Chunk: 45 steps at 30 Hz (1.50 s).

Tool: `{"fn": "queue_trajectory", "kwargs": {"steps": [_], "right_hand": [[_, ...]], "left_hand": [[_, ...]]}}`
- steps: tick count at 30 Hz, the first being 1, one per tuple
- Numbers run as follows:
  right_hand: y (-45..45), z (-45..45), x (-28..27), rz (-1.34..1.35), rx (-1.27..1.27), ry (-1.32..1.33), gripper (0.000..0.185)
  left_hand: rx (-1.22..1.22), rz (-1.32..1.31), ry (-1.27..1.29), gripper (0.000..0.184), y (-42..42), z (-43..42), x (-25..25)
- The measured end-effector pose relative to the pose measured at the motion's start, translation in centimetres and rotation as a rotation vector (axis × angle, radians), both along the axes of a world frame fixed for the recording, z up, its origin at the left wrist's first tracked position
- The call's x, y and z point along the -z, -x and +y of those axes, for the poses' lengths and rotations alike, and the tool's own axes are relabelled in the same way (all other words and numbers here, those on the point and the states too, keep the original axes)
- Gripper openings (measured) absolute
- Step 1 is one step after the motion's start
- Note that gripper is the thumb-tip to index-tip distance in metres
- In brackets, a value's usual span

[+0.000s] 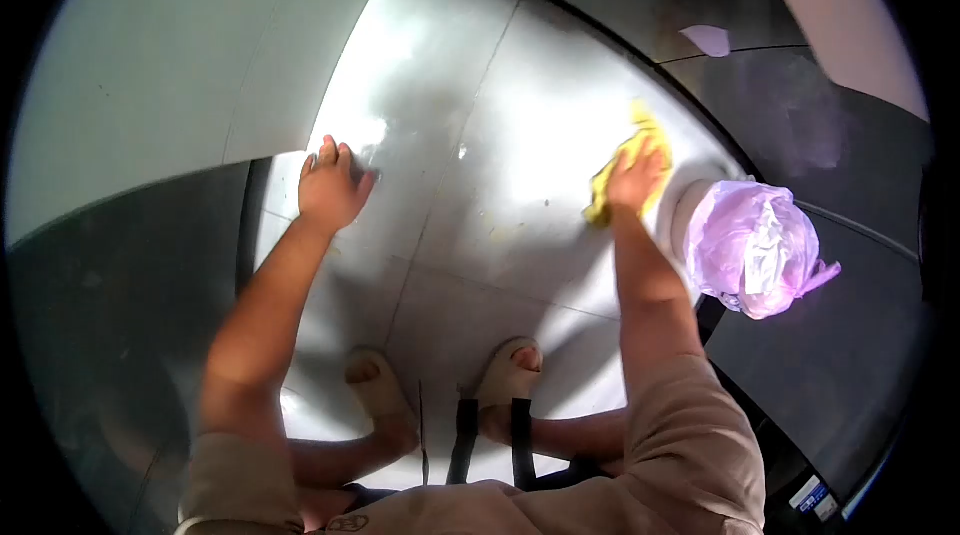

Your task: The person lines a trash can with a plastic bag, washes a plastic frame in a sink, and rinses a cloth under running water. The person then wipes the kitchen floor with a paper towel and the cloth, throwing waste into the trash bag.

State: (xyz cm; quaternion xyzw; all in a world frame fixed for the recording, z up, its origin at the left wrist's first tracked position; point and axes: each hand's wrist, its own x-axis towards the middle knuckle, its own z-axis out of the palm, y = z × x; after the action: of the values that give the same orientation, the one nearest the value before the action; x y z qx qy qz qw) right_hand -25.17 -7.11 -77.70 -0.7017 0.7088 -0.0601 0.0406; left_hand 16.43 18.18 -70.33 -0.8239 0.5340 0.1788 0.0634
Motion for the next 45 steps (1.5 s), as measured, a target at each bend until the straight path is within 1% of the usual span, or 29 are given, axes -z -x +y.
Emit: {"fn": "queue_trajectory", "kwargs": {"steps": [2, 3, 4, 6, 7, 8, 11, 13, 16, 17, 18, 19, 22, 23, 24, 25, 26, 27, 28, 30, 31, 32, 33, 35, 36, 39, 41, 44, 45], "right_hand": [[-0.9, -5.1, 1.0, 0.049, 0.181, -0.102, 0.067], [-2.5, -6.7, 1.5, -0.098, 0.093, -0.073, 0.063], [-6.7, -6.4, -0.5, -0.232, -0.057, -0.054, 0.056], [-13.3, -3.8, 1.3, -0.235, -0.468, 0.006, 0.048], [-15.6, -0.8, 2.7, -0.174, -0.72, 0.025, 0.049], [-18.5, 4.2, -1.2, 0.015, -0.88, -0.035, 0.053], [-17.7, 16.0, -1.9, -0.082, -1.167, -0.291, 0.059], [-13.9, 20.1, -3.1, -0.242, -1.255, -0.421, 0.06], [-10.7, 18.5, -3.7, -0.194, -1.241, -0.443, 0.062], [-10.5, 17.0, -2.6, -0.109, -1.15, -0.335, 0.063], [-11.6, 15.0, -2.3, 0.011, -0.937, -0.302, 0.064], [-12.8, 12.2, -0.6, 0.027, -0.858, -0.055, 0.064], [-21.2, 5.0, 0.4, -0.279, -0.561, -0.014, 0.064], [-25.0, 5.7, -0.2, -0.443, -0.571, -0.134, 0.063], [-28.2, 7.4, 0.5, -0.311, -0.785, -0.075, 0.06], [-30.4, 10.3, 0.7, -0.215, -0.983, -0.156, 0.057], [-30.8, 14.7, 3.0, -0.034, -1.15, 0.071, 0.056], [-30.7, 17.9, 0.4, -0.298, -1.253, -0.09, 0.056], [-29.3, 20.2, -1.5, -0.27, -1.351, -0.185, 0.055], [-25.4, 22.7, -2.5, -0.261, -1.463, -0.308, 0.056], [-23.4, 23.3, -2.2, -0.268, -1.488, -0.312, 0.057], [-21.1, 23.5, -1.6, -0.277, -1.517, -0.32, 0.057], [-19.4, 23.6, -1.9, -0.287, -1.542, -0.328, 0.057], [-17.8, 22.6, -3.9, -0.188, -1.503, -0.522, 0.056], [-19.5, 21.5, -4.0, -0.14, -1.477, -0.581, 0.056], [-23.2, 21.7, -0.9, 0.052, -1.209, -0.281, 0.054], [-29.3, 22.3, -2.5, -0.071, -1.107, -0.084, 0.053], [-34.1, 24.8, 1.0, -0.248, -1.357, -0.112, 0.051], [-34.3, 27.2, -0.2, -0.303, -1.409, -0.169, 0.05]], "left_hand": [[0.03, 0.02, 0.022, 0.066, -0.2, -0.4, -0.1], [0.034, 0.065, 0.058, 0.061, -0.6, -0.3, -0.3], [0.087, 0.033, 0.143, 0.059, -0.8, 0.5, 0.9], [0.088, 0.002, 0.215, 0.057, -1.0, 0.8, 2.0], [0.036, 0.004, 0.196, 0.056, -0.6, 0.8, 1.6], [-0.02, 0.004, 0.176, 0.055, -0.4, 0.9, 1.1], [-0.214, 0.211, 0.134, 0.048, -0.4, 1.5, -0.8], [-0.245, 0.293, 0.268, 0.046, 0.8, 2.9, -2.4], [-0.302, 0.388, 0.54, 0.037, 2.9, 6.3, -4.2], [-0.354, 0.449, 0.58, 0.034, 3.4, 7.5, -4.4], [-0.43, 0.483, 0.576, 0.03, 4.0, 8.8, -4.8], [-0.445, 0.477, 0.594, 0.029, 4.3, 10.2, -4.7], [-0.52, 0.478, 0.653, 0.028, 4.9, 13.5, -3.9], [-0.551, 0.462, 0.674, 0.027, 5.0, 14.2, -3.1], [-0.576, 0.447, 0.702, 0.027, 5.0, 14.9, -2.0], [-0.606, 0.428, 0.733, 0.027, 4.9, 15.4, -1.7], [-0.7, 0.469, 0.667, 0.028, 5.0, 15.6, -2.3], [-0.79, 0.516, 0.597, 0.029, 5.2, 16.0, -3.4], [-0.88, 0.562, 0.526, 0.03, 5.4, 16.6, -4.7], [-0.804, 0.499, 0.48, 0.03, 6.2, 18.6, -7.6], [-0.773, 0.47, 0.451, 0.03, 6.9, 20.0, -9.1], [-0.893, 0.552, 0.342, 0.03, 7.3, 20.8, -10.8], [-0.818, 0.485, 0.357, 0.03, 7.9, 22.5, -11.3], [-0.645, 0.326, 0.406, 0.031, 8.8, 26.0, -11.1], [-0.764, 0.389, 0.301, 0.031, 9.3, 27.0, -11.2], [-0.74, 0.351, 0.38, 0.03, 9.5, 29.3, -7.1], [-0.883, 0.408, 0.439, 0.03, 8.8, 30.2, -6.0], [-1.001, 0.435, 0.522, 0.025, 10.3, 31.4, -1.8], [-1.032, 0.472, 0.537, 0.025, 11.4, 32.1, -1.7]]}}
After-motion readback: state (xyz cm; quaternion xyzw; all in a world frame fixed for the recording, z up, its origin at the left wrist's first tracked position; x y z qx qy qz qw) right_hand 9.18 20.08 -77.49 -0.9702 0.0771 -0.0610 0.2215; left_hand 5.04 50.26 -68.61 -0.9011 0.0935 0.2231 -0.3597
